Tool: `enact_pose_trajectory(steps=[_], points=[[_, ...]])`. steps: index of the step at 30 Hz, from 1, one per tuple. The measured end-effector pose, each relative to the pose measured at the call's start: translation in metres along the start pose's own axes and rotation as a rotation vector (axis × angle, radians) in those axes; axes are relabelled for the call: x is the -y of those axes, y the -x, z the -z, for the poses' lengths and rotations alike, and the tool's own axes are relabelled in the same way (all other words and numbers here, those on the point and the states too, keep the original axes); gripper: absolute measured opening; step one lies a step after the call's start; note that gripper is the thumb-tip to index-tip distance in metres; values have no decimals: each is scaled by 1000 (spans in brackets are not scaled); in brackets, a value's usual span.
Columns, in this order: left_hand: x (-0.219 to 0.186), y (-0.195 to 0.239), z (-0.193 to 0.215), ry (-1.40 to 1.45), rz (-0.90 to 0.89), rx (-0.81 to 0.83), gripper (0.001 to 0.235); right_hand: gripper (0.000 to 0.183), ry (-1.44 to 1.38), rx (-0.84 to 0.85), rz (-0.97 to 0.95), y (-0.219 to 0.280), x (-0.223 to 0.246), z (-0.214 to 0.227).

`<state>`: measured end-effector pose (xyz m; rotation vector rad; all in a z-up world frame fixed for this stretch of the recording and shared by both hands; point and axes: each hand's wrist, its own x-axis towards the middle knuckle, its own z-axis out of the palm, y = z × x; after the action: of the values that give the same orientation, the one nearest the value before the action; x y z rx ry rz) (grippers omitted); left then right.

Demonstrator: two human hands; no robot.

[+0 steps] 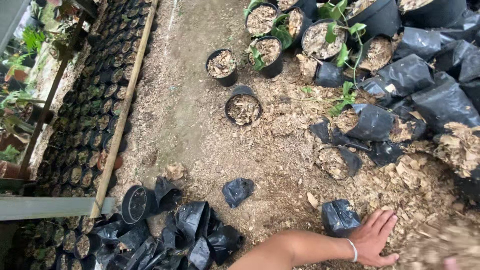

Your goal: The person fills black plastic planting pouches with wood shavings from a pile on the ground. They repeatedly scoop material with both hands, stuff it into the pouches, and place the filled pouches into a growing pile.

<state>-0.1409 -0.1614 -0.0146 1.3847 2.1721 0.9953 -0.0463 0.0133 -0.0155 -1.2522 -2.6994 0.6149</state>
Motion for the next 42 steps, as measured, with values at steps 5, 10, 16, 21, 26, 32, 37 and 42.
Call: enact_pose_trajectory(steps=[5,10,16,21,26,32,37,42], points=[[6,-8,-3,-162,-28,74,108,52,85,0,-21,-12,-32,21],[11,-12,-10,11,-45,42,104,54,83,-79,-24,-38,-44,22],[-16,-21,-10,198,-131,-2,108,59,301,-66,150,16,-28,23],[-33,-43,28,-40,-250,-81,82,58,-20,147,28,58,-20,78],[-42,-76,45,-143,-26,-82,92,64,-88,-172,-345,25,-75,124],[-31,-92,19,-3,-48,101,85,31,-86,-232,-40,28,-57,62],[-38,-70,-10,26,-91,322,84,57,-347,17,-77,91,-34,67],[-24,-56,9,-249,-34,16,83,62,-315,-540,-423,164,-81,53]])
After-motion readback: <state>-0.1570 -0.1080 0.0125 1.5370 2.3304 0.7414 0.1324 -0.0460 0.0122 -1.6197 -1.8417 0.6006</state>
